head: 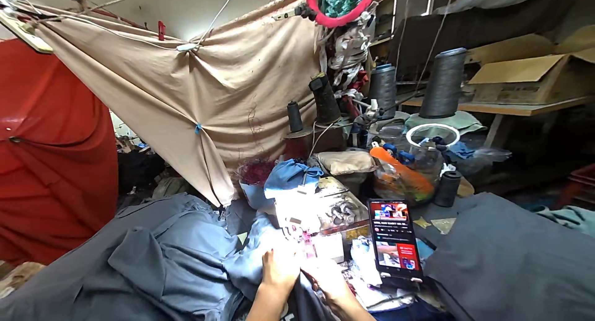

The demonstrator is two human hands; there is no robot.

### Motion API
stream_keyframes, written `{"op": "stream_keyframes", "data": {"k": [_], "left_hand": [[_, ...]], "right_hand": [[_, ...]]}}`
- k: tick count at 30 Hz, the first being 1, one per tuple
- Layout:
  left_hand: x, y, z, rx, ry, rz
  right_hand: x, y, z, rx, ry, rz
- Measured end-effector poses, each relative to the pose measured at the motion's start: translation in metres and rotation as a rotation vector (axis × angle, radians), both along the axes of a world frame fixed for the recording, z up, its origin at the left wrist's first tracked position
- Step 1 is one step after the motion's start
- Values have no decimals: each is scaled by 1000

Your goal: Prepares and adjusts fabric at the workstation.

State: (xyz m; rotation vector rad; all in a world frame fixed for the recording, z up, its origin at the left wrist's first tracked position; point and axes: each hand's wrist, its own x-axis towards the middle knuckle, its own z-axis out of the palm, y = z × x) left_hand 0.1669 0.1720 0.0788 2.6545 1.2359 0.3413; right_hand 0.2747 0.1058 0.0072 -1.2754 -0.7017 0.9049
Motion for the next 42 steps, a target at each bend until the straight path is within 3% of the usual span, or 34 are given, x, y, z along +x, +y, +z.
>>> {"op": "stream_keyframes", "data": {"k": [4,8,11,16,19,25,32,42], "left_hand": [[-7,1,9,-72,52,-33],[-46,-28,14,22,21,-5],[-80,-37,-14,227,-260,-44],[-92,-40,-57,310,-675,-128],[-85,-44,-73,337,-776,-246],[-76,-36,-92,357,-769,-426],[-80,-34,-89,343,-701,-582],[-78,-36,-94,406,-657,-662]], "right_hand": [[-1,-7,-3,-17,-59,-2],[2,-48,-17,12,-210,39],[0,-80,-26,11,-170,80],[-1,-92,-36,62,-97,116],[-7,-90,-41,93,45,142],[-19,-88,-37,105,134,133],[-22,-88,-31,76,120,144],[-24,-88,-32,118,37,133]]}}
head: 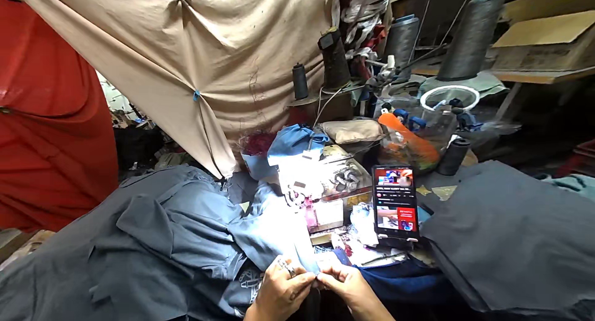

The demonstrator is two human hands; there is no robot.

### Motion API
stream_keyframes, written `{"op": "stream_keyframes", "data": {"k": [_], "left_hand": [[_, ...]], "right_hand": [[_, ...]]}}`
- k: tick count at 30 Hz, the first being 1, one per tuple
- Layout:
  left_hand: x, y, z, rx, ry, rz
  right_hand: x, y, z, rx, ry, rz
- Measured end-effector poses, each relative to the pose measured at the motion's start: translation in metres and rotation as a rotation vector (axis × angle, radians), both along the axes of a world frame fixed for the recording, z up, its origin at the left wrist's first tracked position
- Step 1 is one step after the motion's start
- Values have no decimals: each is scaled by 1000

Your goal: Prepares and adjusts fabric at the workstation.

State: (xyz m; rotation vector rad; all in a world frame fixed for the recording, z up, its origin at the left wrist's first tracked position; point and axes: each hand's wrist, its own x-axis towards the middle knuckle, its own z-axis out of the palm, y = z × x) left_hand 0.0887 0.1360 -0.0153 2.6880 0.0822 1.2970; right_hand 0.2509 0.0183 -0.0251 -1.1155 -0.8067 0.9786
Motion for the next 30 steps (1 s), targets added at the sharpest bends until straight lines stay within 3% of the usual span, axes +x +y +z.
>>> {"op": "stream_keyframes", "data": {"k": [6,11,14,18,22,26,30], "left_hand": [[4,-1,-11,64,-124,15],[20,6,-18,244,-32,464],[33,9,3,229,105,627],[40,9,21,175,273,687],[38,13,22,204,256,676],[35,20,30,137,329,615],[37,36,30,223,242,585]], "right_hand": [[0,5,9,-19,-74,-63],[-1,5,12,8,-175,-92],[-3,6,3,-44,-282,-106],[-4,3,-5,-64,-290,-106],[-5,5,0,-43,-261,-112],[6,32,9,1,-264,-155],[23,71,19,-34,-374,-186]]}}
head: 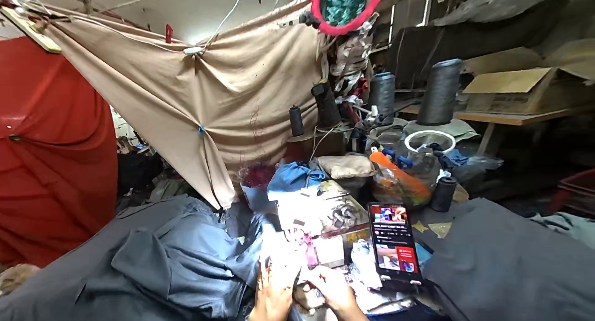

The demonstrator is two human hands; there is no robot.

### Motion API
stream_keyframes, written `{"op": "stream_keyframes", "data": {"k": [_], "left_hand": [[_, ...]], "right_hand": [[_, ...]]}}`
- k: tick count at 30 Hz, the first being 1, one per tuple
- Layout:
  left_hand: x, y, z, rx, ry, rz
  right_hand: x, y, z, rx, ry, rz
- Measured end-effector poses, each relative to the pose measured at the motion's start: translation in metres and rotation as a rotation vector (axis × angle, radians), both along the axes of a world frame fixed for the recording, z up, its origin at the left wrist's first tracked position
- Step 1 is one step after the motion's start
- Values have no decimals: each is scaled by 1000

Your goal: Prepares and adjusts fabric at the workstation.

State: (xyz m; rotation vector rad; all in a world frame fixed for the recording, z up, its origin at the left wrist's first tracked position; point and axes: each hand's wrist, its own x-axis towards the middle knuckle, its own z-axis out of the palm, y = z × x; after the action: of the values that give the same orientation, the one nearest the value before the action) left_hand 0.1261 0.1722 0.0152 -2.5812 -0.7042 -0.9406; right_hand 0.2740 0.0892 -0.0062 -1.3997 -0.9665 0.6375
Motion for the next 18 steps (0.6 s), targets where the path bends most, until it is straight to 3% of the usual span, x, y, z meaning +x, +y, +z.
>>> {"op": "stream_keyframes", "data": {"k": [5,10,12,15,18], "left_hand": [[7,15,7,23,-41,-45],[7,14,17,-83,-103,-114],[7,10,24,-146,-61,-86],[13,4,50,-421,207,83],[24,18,47,-433,267,128]], "right_hand": [[5,29,21,-122,216,-13],[6,33,26,-193,209,-5],[7,33,24,-200,218,0],[4,29,28,-184,251,8],[4,23,37,-206,256,65]]}}
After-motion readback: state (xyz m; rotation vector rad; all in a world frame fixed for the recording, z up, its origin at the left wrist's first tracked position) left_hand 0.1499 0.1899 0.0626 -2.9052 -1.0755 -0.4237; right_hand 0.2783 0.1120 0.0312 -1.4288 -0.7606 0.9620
